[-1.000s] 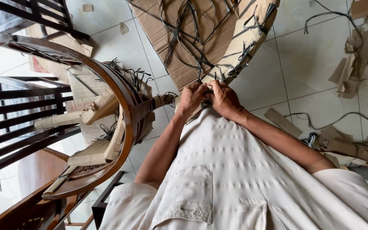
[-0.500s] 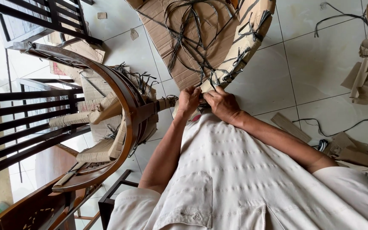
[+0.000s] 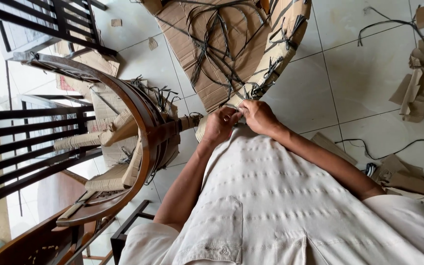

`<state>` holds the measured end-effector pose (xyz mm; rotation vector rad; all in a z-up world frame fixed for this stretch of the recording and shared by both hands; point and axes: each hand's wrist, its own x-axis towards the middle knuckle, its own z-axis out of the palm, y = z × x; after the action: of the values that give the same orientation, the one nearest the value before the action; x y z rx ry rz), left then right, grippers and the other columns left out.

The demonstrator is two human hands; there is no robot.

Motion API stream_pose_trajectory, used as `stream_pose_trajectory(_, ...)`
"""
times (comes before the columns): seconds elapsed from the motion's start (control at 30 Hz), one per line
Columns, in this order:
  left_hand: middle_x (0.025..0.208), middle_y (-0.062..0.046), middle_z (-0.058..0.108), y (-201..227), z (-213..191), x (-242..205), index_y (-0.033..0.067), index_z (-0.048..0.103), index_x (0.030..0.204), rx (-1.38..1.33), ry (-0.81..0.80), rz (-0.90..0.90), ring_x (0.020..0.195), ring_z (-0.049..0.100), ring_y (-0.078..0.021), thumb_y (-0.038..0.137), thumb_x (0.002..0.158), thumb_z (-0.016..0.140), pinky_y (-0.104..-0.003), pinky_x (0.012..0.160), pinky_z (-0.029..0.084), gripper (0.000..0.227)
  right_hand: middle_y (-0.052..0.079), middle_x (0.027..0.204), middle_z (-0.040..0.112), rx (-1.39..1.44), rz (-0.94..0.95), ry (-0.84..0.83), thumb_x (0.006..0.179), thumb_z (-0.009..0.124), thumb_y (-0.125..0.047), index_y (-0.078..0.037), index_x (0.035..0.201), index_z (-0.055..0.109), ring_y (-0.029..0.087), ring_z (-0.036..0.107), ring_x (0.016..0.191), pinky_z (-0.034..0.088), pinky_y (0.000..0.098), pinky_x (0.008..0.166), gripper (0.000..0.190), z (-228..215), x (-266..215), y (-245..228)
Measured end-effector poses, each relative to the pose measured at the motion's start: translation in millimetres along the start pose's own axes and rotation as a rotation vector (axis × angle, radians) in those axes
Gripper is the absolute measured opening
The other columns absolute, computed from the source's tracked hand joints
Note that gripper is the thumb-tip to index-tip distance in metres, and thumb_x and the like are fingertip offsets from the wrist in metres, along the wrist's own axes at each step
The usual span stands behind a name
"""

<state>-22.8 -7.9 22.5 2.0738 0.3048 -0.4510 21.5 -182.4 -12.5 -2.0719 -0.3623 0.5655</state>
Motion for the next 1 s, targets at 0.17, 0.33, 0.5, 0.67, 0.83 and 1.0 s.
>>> stream_pose_trajectory(0.17,0.091,-0.013,0.075,-27.4,-2.5,15.0,0.0197,0.077,0.107,0.183,-0.018,0.004,0.092,0.071,-0.0403,0.035,0.094,0.068,-0.054,0.08,0.057,0.022,0.023,0.089,0.073,-0.066,0.037,-0.02,0.1,0.063,-0.013,-0.005,0.101,0.072,0.046,0.07,0.094,0.056,0.0545,0.081,0.013,-10.1,-4.1,-33.6)
stream_pose_trajectory(0.33,0.085,-0.008,0.076,-54.9,-12.4,24.4,0.0259,0.077,0.104,0.23,-0.016,0.013,0.084,0.074,-0.0359,0.032,0.096,0.061,-0.047,0.076,0.059,0.019,0.019,0.086,0.074,-0.242,0.104,-0.036,0.1,0.064,-0.018,-0.009,0.099,0.073,0.043,0.072,0.091,0.057,0.0537,0.079,0.013,-27.3,-20.9,-30.4)
stream_pose_trajectory(0.5,0.072,-0.018,0.069,-82.0,-14.0,29.7,0.0139,0.074,0.098,0.187,-0.028,0.121,0.071,0.07,-0.0424,0.026,0.097,0.061,-0.051,0.065,0.056,0.018,0.018,0.09,0.077,-0.285,0.319,-0.123,0.101,0.062,-0.027,-0.013,0.101,0.075,0.042,0.073,0.096,0.056,0.0519,0.086,0.019,-37.6,-50.5,-8.6)
stream_pose_trajectory(0.67,0.069,-0.01,0.066,-61.3,-15.4,22.2,0.0142,0.074,0.1,-0.272,-0.055,0.075,0.069,0.063,-0.0226,0.021,0.098,0.062,-0.037,0.063,0.053,0.014,0.018,0.091,0.077,-0.248,0.405,-0.093,0.1,0.062,-0.027,-0.015,0.1,0.075,0.043,0.072,0.097,0.056,0.0522,0.085,0.018,-47.7,-57.9,-1.9)
stream_pose_trajectory(0.83,0.074,-0.005,0.069,-7.1,-20.5,20.0,0.0075,0.075,0.097,-0.716,-0.143,-0.058,0.072,0.064,-0.0106,0.023,0.094,0.07,-0.025,0.066,0.056,0.016,0.021,0.097,0.076,-0.126,0.351,-0.044,0.1,0.064,-0.024,-0.012,0.102,0.074,0.048,0.069,0.102,0.054,0.0559,0.086,0.016,-58.5,-61.9,-19.0)
stream_pose_trajectory(1.0,0.086,-0.008,0.077,-47.5,4.9,54.3,0.0073,0.078,0.103,-0.605,-0.322,0.046,0.077,0.066,-0.0088,0.023,0.095,0.077,-0.026,0.072,0.057,0.018,0.018,0.098,0.07,-0.125,0.0,0.027,0.097,0.07,-0.023,-0.009,0.094,0.071,0.042,0.068,0.102,0.054,0.0512,0.086,0.014,-60.8,-41.5,-22.6)
